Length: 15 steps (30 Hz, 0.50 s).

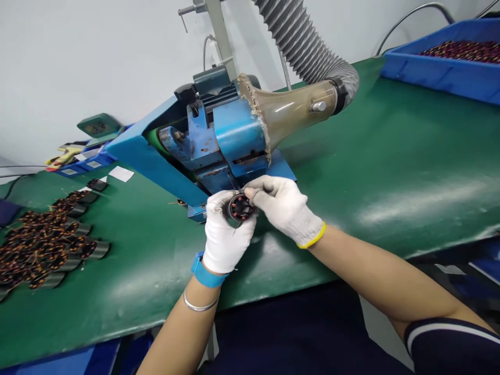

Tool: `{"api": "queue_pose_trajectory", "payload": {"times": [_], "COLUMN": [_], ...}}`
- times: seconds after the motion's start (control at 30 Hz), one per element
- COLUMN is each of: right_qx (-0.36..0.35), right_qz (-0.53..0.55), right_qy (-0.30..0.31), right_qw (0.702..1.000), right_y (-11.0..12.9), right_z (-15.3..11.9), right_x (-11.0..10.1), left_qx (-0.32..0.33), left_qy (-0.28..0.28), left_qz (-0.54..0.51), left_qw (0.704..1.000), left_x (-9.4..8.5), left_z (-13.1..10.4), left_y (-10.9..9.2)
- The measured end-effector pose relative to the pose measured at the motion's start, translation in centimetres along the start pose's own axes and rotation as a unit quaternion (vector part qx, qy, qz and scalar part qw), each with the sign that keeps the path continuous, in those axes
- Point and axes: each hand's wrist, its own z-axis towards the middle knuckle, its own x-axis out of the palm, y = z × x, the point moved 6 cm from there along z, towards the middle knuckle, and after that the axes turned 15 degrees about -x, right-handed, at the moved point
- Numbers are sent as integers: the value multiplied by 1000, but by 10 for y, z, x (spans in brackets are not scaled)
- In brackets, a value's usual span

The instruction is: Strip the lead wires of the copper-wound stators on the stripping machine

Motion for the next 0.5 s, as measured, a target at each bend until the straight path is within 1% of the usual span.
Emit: {"api": "queue_pose_trajectory", "payload": {"times": [0.07, 0.13, 0.17, 0.2, 0.23, 0.33, 0.37, 0.4, 0.43, 0.5], "right_qx": [26, 22, 19, 21, 27, 55, 58, 57, 55, 45], "right_qz": [47, 83, 88, 83, 68, 27, 24, 26, 30, 47], "right_qy": [-62, -135, -154, -152, -130, -15, 7, 12, -4, -71], "right_qw": [997, 987, 984, 985, 989, 998, 998, 998, 998, 995], "right_y": [-2, -1, 0, 1, 1, -2, -3, -4, -5, -5], "right_z": [7, 14, 16, 17, 17, 11, 9, 8, 8, 12], "right_x": [-12, -27, -32, -33, -31, -12, -7, -5, -6, -17], "left_qx": [1, -6, -8, -7, -4, 17, 24, 28, 31, 32], "left_qy": [-3, -18, -28, -37, -44, -49, -45, -42, -41, -45], "left_qz": [5, 6, 6, 7, 10, 24, 28, 30, 30, 30], "left_qw": [1000, 1000, 1000, 999, 999, 998, 998, 998, 998, 998], "left_x": [0, -1, -3, -4, -5, -6, -5, -5, -5, -5], "left_z": [-1, 0, 0, 0, 1, 1, 1, 0, -1, -2], "left_y": [1, 3, 4, 4, 4, -1, -2, -4, -5, -5]}}
